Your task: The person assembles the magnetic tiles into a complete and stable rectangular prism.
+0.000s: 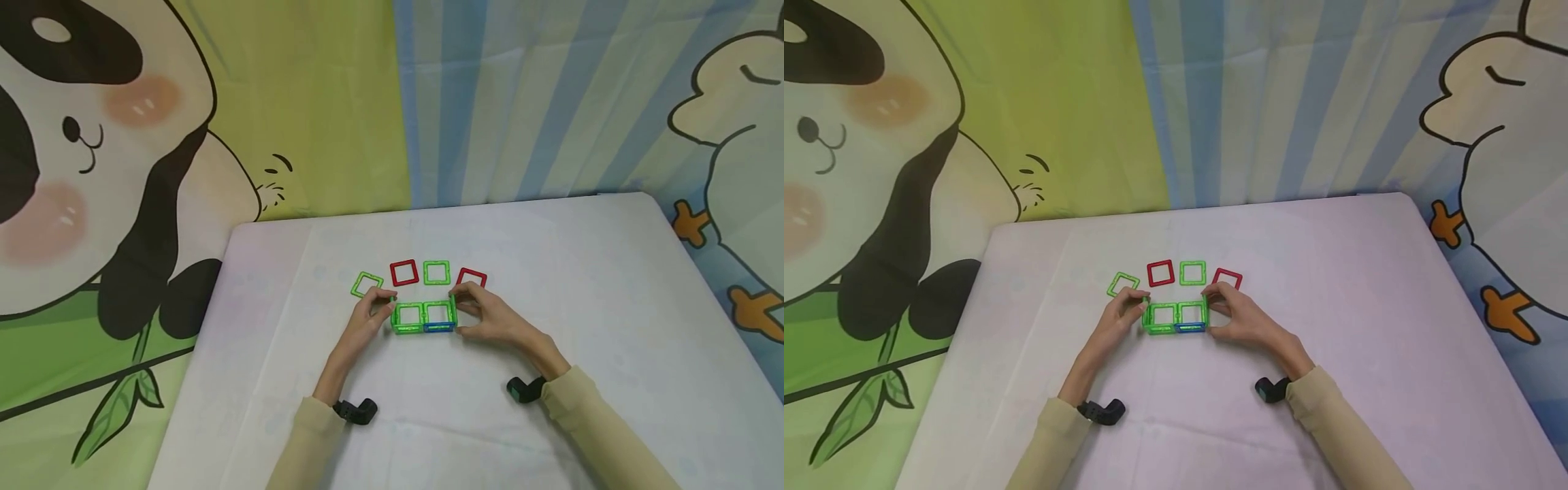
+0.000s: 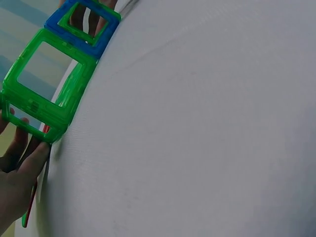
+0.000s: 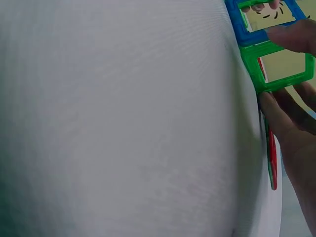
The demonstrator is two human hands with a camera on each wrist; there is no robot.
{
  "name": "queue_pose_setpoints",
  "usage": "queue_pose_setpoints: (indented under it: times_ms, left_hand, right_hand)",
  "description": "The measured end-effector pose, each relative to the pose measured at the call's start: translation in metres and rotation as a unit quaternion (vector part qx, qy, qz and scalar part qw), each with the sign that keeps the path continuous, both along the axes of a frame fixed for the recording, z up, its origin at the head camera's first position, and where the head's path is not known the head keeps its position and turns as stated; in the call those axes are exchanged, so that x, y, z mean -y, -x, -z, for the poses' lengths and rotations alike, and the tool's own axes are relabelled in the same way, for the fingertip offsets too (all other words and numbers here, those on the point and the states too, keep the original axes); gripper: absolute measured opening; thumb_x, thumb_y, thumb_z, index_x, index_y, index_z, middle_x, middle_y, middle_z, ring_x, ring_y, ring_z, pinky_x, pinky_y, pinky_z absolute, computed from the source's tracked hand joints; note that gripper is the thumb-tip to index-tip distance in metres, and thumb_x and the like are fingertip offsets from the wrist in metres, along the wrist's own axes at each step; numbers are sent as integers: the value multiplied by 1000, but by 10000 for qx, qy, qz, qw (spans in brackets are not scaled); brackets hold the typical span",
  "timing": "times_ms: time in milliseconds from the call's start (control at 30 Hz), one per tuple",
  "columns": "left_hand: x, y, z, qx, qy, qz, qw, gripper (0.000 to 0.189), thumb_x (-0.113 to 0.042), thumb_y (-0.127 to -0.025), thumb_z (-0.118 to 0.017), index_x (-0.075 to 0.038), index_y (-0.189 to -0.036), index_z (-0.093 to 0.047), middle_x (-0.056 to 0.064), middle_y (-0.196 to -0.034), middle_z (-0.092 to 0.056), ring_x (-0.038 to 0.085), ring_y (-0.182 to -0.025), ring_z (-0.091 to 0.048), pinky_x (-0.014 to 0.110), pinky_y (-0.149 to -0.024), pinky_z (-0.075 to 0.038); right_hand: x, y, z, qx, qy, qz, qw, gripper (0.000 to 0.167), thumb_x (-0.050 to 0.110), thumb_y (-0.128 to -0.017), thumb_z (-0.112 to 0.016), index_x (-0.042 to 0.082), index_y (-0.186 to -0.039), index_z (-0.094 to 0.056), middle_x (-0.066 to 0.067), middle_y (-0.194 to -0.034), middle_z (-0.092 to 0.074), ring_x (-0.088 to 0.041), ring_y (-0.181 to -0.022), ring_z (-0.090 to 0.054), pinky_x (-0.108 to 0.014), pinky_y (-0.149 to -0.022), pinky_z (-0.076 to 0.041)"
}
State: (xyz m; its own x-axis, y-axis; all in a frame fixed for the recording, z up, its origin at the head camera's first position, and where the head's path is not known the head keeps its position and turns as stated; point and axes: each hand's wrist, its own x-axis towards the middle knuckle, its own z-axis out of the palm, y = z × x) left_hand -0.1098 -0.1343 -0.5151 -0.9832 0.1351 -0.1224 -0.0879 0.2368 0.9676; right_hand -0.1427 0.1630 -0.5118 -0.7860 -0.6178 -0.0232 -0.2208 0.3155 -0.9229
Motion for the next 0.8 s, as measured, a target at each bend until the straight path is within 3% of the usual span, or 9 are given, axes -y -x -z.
queue_pose_setpoints:
  times_ms: [333,467,667,800]
  left_hand:
    - [0,-4,-2,-27,-3,-64,10000,34,-22,-102,-64,-13,-135,-62,5,-137,-63,22,-135,-54,47,-116,-41]
    - [1,-13,-5,31,99,-300,9995,46,-29,-102,-66,-16,-144,-57,4,-140,-62,23,-133,-56,46,-112,-45]
    - [-6,-36,-16,435,-400,-805,9950,42,-20,-105,-59,-2,-143,-56,18,-135,-60,33,-123,-60,44,-102,-55]
    - [-10,-43,-15,578,-670,-963,9914,39,-17,-107,-55,3,-140,-56,23,-133,-58,33,-120,-60,42,-103,-54]
  right_hand:
    - [2,-1,3,-312,-563,109,9979,62,0,-83,-78,0,-138,-50,-19,-140,-56,-36,-130,-61,-46,-109,-47]
    - [2,-2,5,-436,-650,117,9969,63,1,-83,-80,-1,-138,-51,-18,-139,-58,-34,-128,-62,-46,-109,-48]
    - [0,-3,5,-421,-817,62,9958,65,3,-84,-79,-2,-142,-50,-20,-142,-56,-34,-130,-62,-45,-109,-48]
    - [1,-2,3,-339,-773,28,9964,65,1,-85,-77,-3,-143,-49,-21,-144,-55,-35,-131,-60,-44,-108,-48]
